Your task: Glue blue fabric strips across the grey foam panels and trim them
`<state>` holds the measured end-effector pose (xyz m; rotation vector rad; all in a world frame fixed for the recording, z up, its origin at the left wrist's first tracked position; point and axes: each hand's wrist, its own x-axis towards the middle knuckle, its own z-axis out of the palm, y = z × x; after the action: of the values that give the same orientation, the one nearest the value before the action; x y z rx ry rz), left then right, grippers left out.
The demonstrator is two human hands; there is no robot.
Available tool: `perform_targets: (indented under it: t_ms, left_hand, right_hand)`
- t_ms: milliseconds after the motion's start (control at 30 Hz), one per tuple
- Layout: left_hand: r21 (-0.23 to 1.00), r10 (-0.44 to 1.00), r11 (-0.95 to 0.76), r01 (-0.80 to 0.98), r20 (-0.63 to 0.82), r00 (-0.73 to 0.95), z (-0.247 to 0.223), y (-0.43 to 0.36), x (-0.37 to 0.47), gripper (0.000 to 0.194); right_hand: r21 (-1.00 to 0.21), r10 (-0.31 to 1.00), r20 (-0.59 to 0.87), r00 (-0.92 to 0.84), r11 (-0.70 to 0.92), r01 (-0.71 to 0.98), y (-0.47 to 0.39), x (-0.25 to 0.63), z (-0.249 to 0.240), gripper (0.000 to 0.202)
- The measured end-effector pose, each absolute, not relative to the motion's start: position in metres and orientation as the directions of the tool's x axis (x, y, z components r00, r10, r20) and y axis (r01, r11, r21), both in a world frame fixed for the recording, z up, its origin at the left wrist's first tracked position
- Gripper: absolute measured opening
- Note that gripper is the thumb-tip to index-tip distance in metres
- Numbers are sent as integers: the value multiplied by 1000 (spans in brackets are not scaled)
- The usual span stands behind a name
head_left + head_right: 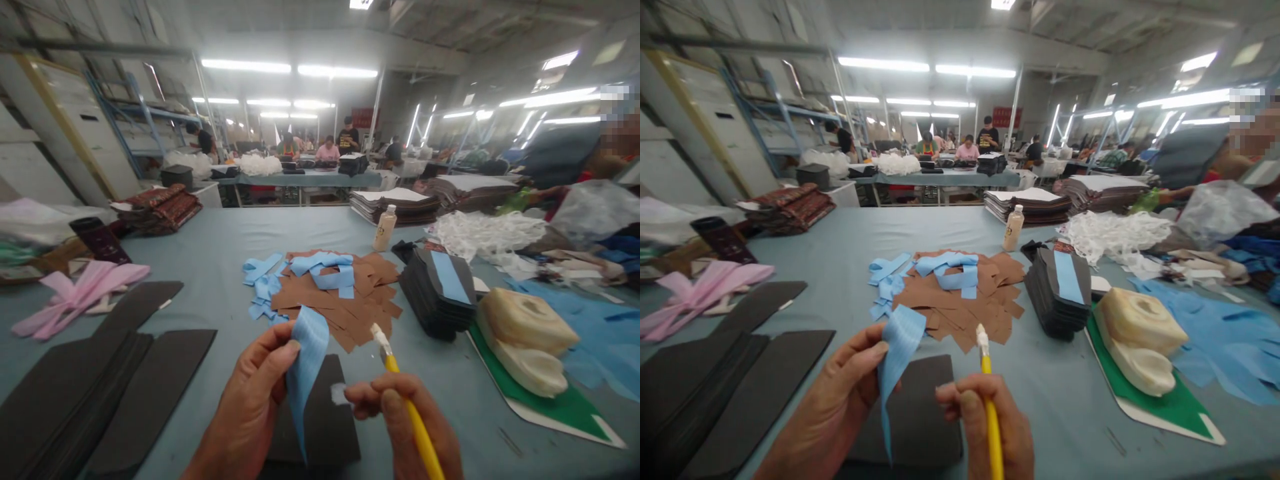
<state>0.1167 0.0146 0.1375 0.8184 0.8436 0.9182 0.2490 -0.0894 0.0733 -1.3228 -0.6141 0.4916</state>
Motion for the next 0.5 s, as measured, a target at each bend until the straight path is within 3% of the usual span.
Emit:
perform_targets:
  t_ms: [100,200,333,500]
  left_hand:
    - [893,903,333,-304,-209,376,121,-6,110,53]
    - [949,919,200,-243,-97,381,101,-22,102,46]
    - [981,913,119,-154,-48,405,78,-38,91,42]
    - [981,908,106,-160,-30,417,63,-52,85,37]
  right_hand:
    - [-950,705,304,641,274,150,-78,233,79,39]
    - [-909,650,417,636,319,269,-69,224,80,31]
    - [-888,586,458,669,273,369,-66,213,81,27]
    - [-869,610,491,622,287,404,-74,206,78,22]
